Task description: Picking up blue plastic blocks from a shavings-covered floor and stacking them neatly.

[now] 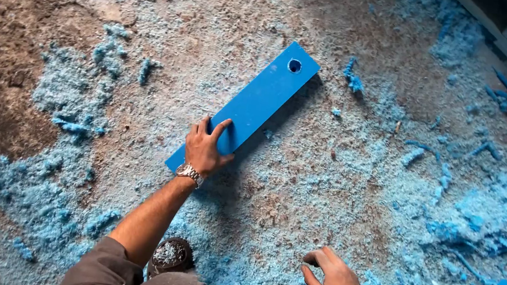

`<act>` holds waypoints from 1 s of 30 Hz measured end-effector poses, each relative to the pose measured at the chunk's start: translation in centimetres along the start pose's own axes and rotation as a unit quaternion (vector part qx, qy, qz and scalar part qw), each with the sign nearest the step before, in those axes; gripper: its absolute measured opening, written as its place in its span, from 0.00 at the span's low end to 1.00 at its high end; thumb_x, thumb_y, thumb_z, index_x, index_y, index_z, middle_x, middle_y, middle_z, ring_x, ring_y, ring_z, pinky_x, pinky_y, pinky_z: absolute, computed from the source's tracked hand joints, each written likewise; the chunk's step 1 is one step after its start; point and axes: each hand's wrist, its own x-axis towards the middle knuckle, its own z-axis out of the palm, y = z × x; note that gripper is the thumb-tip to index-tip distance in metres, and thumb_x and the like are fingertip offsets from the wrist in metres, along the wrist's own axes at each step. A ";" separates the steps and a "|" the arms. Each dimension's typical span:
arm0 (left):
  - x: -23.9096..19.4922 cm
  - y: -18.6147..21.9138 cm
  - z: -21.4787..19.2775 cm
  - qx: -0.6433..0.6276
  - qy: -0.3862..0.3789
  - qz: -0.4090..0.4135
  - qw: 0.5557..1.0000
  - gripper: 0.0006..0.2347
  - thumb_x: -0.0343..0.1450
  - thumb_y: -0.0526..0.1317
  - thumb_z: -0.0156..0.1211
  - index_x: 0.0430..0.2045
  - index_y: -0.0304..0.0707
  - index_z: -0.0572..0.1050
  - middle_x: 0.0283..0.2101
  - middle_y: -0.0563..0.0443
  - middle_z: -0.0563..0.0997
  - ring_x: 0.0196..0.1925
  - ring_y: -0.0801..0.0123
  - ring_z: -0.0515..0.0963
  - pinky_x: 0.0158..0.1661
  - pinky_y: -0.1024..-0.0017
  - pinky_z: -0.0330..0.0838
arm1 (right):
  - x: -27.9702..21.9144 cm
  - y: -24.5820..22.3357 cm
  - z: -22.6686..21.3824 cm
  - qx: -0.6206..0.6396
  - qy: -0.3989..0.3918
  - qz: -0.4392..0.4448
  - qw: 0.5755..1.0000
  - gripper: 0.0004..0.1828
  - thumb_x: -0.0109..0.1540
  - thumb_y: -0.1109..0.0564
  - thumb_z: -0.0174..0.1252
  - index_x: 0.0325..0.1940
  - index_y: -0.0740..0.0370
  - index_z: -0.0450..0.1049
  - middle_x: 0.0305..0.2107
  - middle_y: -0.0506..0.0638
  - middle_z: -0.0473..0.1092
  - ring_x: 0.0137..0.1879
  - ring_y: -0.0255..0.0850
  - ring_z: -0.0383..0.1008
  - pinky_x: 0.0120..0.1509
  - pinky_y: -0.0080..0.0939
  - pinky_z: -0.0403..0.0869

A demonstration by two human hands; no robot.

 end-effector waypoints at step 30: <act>6.5 36.6 -5.8 -0.027 -0.297 0.430 0.852 0.21 0.68 0.54 0.61 0.51 0.48 0.79 0.51 0.50 0.84 0.37 0.60 0.87 0.36 0.63 0.84 | -24.7 36.8 -10.0 -0.247 0.521 0.484 0.658 0.42 0.52 0.47 0.78 0.61 0.71 0.68 0.57 0.64 0.62 0.64 0.61 0.61 0.63 0.63 0.65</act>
